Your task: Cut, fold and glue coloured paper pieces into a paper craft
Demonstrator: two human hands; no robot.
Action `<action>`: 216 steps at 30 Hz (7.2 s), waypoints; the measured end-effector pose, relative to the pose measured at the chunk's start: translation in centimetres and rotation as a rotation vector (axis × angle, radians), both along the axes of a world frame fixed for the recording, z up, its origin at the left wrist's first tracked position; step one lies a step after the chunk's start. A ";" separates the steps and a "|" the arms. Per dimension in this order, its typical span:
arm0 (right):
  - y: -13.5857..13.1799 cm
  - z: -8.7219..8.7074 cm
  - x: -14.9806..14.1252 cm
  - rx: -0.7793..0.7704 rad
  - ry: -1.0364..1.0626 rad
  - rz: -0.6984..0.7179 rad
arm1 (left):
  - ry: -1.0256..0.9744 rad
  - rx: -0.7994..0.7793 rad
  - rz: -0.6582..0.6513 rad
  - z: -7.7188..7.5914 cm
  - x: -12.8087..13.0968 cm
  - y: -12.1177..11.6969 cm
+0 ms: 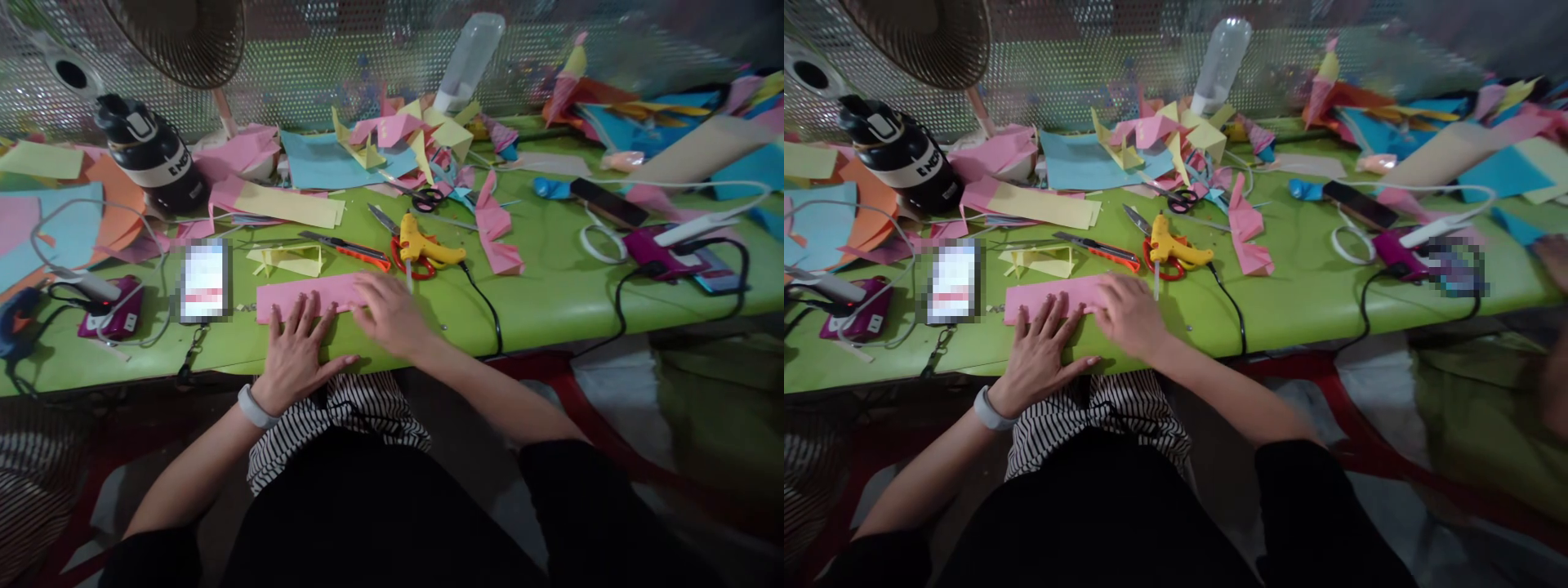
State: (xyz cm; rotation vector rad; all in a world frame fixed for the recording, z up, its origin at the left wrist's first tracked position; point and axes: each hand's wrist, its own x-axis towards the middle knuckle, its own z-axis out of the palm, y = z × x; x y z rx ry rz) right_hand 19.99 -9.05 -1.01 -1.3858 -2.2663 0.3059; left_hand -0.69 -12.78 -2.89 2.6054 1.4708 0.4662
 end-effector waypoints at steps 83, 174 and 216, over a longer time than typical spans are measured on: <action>-5.3 -2.4 0.7 0.329 -0.203 -0.070 | 0.165 0.075 0.165 0.7 -4.6 -2.5; 8.9 5.1 3.5 -1.118 -0.436 0.135 | -0.162 -1.182 0.582 6.9 -10.1 5.9; -1.4 2.4 8.4 -0.269 -0.306 -0.096 | 0.163 -0.022 -0.212 1.0 -2.4 2.2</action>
